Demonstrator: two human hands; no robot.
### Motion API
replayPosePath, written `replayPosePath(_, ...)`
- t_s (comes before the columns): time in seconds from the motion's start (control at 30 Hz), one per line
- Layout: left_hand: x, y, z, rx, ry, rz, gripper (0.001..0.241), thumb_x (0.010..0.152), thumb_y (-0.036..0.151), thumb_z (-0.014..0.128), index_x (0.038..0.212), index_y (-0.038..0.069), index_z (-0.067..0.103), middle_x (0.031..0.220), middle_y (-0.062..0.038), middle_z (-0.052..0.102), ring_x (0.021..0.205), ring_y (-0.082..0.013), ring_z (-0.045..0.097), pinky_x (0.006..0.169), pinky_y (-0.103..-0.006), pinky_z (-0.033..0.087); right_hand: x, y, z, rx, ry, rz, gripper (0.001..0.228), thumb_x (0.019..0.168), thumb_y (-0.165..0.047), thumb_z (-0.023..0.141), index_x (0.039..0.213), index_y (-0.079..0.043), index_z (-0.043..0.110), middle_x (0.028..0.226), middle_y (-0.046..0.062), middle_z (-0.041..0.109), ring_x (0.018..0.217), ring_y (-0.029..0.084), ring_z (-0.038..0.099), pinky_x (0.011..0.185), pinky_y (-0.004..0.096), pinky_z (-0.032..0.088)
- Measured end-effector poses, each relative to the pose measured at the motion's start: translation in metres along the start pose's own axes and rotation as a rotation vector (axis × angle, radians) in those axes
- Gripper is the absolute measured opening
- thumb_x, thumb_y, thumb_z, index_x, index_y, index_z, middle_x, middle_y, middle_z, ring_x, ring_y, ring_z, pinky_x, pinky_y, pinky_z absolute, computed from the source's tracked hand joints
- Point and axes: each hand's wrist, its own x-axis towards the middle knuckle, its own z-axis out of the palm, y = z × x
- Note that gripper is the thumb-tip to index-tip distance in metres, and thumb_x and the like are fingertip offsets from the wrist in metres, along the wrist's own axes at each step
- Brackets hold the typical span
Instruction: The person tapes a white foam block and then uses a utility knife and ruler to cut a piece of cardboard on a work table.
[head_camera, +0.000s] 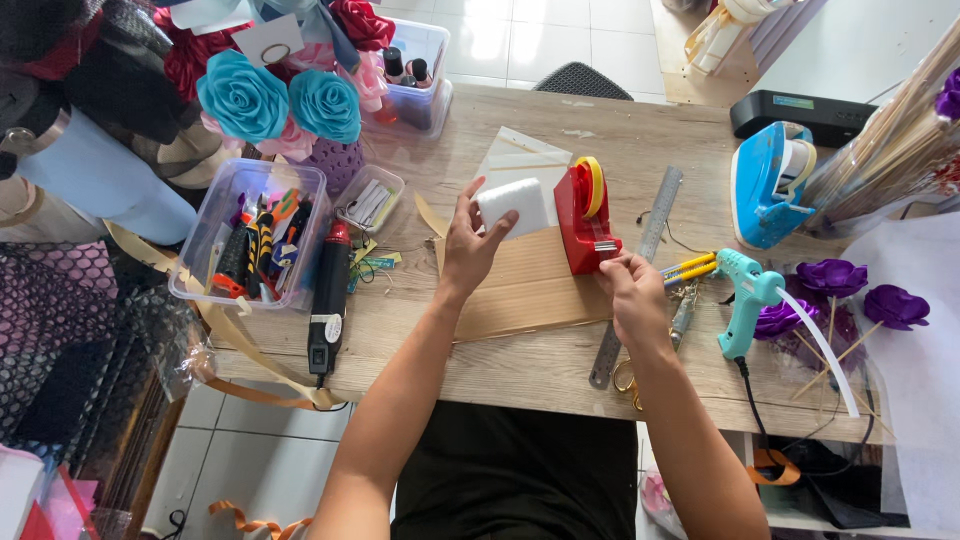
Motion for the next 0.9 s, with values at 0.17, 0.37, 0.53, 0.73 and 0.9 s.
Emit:
replayPosePath(0.17,-0.001,-0.002,0.001,0.003,0.005,0.009,0.095,0.094,0.03,0.09,0.168,0.002,0.037,0.129,-0.022,0.07,0.12,-0.031,0.073,0.095,-0.0405,0.068,0.003,-0.023,-0.015,-0.244,0.004,-0.038,0.009,0.1,-0.005,0.071,0.1,0.001,0.064,0.12,0.017,0.072,0.1,0.016,0.067,0.086,0.032,0.06)
replayPosePath(0.37,-0.01,0.035,0.005,0.24,0.056,0.139,0.101,0.087,0.037,0.093,0.168,0.009,0.041,0.138,-0.028,0.069,0.128,-0.0454,0.07,0.104,-0.0531,0.063,-0.01,-0.114,-0.003,-0.268,0.026,-0.251,0.009,0.109,-0.004,0.064,0.109,0.004,0.06,0.126,0.029,0.071,0.105,0.027,0.073,0.088,0.042,0.066)
replayPosePath(0.53,-0.009,0.031,0.004,0.48,0.077,0.357,0.097,0.076,0.04,0.1,0.159,0.016,0.057,0.134,-0.023,0.073,0.126,-0.0481,0.071,0.109,-0.0552,0.059,0.01,-0.148,0.034,-0.13,-0.086,-0.468,0.012,0.111,-0.006,0.073,0.11,0.004,0.065,0.116,0.024,0.073,0.097,0.022,0.076,0.083,0.035,0.069)
replayPosePath(0.73,-0.007,0.027,0.004,0.52,-0.06,0.453,0.077,0.071,0.021,0.098,0.139,0.022,0.063,0.14,-0.002,0.074,0.133,-0.0294,0.07,0.114,-0.0448,0.054,0.014,-0.117,0.074,-0.082,-0.346,-0.453,0.004,0.104,0.003,0.076,0.107,0.004,0.077,0.078,0.016,0.073,0.067,0.019,0.073,0.063,0.03,0.063)
replayPosePath(0.9,-0.009,0.022,0.008,0.598,-0.083,0.531,0.073,0.074,0.016,0.096,0.138,0.019,0.061,0.144,-0.002,0.075,0.129,-0.0294,0.073,0.11,-0.0436,0.057,0.003,-0.093,0.076,-0.019,-0.516,-0.44,0.065,0.101,0.003,0.077,0.162,-0.001,0.054,0.09,0.018,0.076,0.072,0.014,0.072,0.065,0.029,0.065)
